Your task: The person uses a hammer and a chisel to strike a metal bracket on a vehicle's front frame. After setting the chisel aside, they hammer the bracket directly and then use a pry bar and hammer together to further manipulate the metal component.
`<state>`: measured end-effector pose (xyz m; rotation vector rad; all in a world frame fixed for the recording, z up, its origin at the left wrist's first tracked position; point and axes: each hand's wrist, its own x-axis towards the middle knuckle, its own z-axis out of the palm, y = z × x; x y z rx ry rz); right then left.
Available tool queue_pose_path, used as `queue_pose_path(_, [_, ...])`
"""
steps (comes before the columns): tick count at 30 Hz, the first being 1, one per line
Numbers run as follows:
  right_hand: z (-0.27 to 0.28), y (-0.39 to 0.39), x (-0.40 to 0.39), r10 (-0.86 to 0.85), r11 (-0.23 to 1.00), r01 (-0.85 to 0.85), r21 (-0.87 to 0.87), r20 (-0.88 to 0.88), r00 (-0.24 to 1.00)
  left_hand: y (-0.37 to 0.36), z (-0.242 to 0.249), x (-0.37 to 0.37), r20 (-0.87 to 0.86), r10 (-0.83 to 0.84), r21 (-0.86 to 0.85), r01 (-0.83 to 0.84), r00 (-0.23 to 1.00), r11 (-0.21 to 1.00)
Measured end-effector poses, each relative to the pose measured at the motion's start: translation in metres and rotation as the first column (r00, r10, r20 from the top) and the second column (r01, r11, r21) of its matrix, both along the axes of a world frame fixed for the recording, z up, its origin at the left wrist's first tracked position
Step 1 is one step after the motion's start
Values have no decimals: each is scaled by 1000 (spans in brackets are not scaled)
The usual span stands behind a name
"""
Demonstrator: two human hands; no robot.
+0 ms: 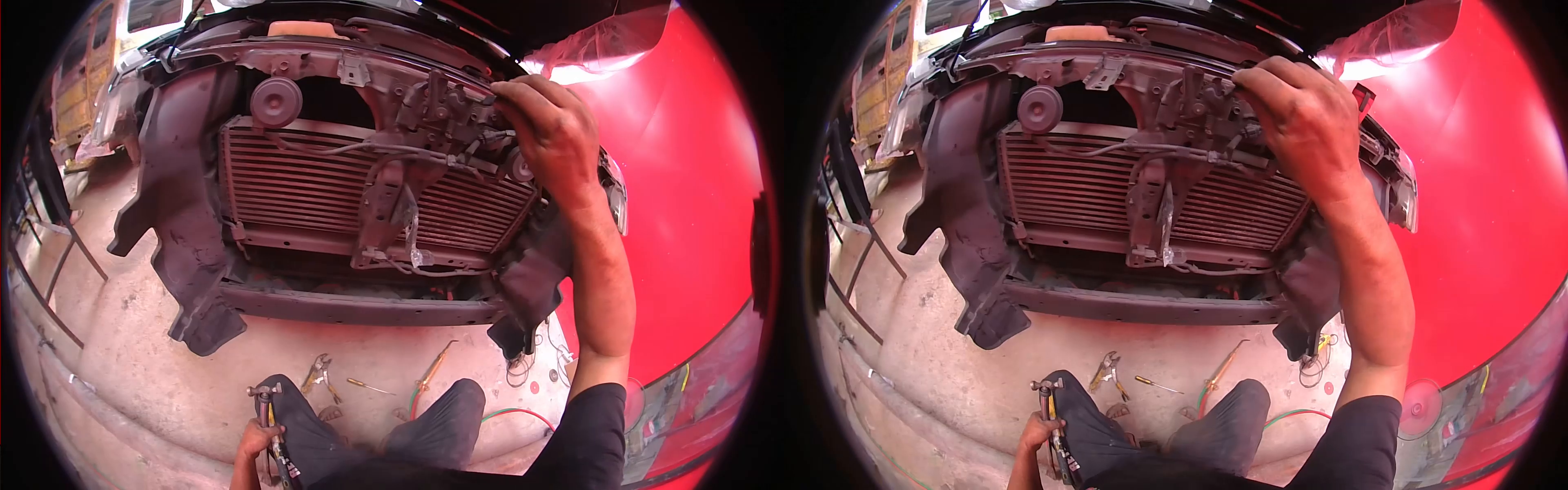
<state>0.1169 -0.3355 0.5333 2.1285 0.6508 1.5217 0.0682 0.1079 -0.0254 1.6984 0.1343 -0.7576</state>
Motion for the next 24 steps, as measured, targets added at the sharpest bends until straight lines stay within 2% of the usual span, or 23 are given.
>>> queue_pose_path(3, [0, -3, 1, 1, 1000, -1, -8, -23, 1000, -9, 9, 3, -29, -30, 6, 31, 999, 1000])
queue_pose_path(6, [-4, -10, 5, 94, 995, -90, 53, -80, 992, -16, 10, 4, -56, -61, 34, 63, 997, 997])
queue_pose_path(8, [-11, -13, 6, 171, 964, -141, 223, -123, 978, -18, 7, 3, -48, -77, 64, 80, 996, 995])
queue_pose_path(12, [-26, -24, 5, 216, 932, -167, 321, -124, 968, -21, 10, 2, -52, -37, 15, 38, 998, 999])
queue_pose_path(14, [-35, -22, 6, 312, 846, -216, 488, -124, 942, -17, 9, 3, -69, -31, 2, 31, 997, 1000])
queue_pose_path(15, [-40, -18, 7, 310, 844, -215, 491, -120, 943, -15, 8, 3, -78, -17, -11, 17, 997, 1000])
queue_pose_path(17, [-47, -6, 9, 474, 675, -270, 687, -124, 872, -9, 5, 2, -83, -3, -25, 1, 997, 1000])
queue_pose_path(18, [-49, -6, 17, 476, 675, -272, 685, -123, 871, -6, 2, 1, -85, 0, -37, -3, 996, 999])
queue_pose_path(20, [-50, -11, 39, 689, 417, -439, 796, 38, 724, -3, -1, 1, -87, 0, -55, -5, 996, 998])
queue_pose_path(21, [-48, -4, 51, 695, 345, -496, 797, 139, 706, -2, -1, 1, -107, 6, -71, -14, 994, 997])
queue_pose_path(22, [-46, -1, 61, 694, 349, -495, 795, 136, 707, -1, 0, 2, -127, 11, -88, -22, 992, 996])
queue_pose_path(24, [-43, 7, 79, 706, 140, -602, 786, 347, 618, -1, 4, 2, -119, 12, -79, -21, 993, 997])
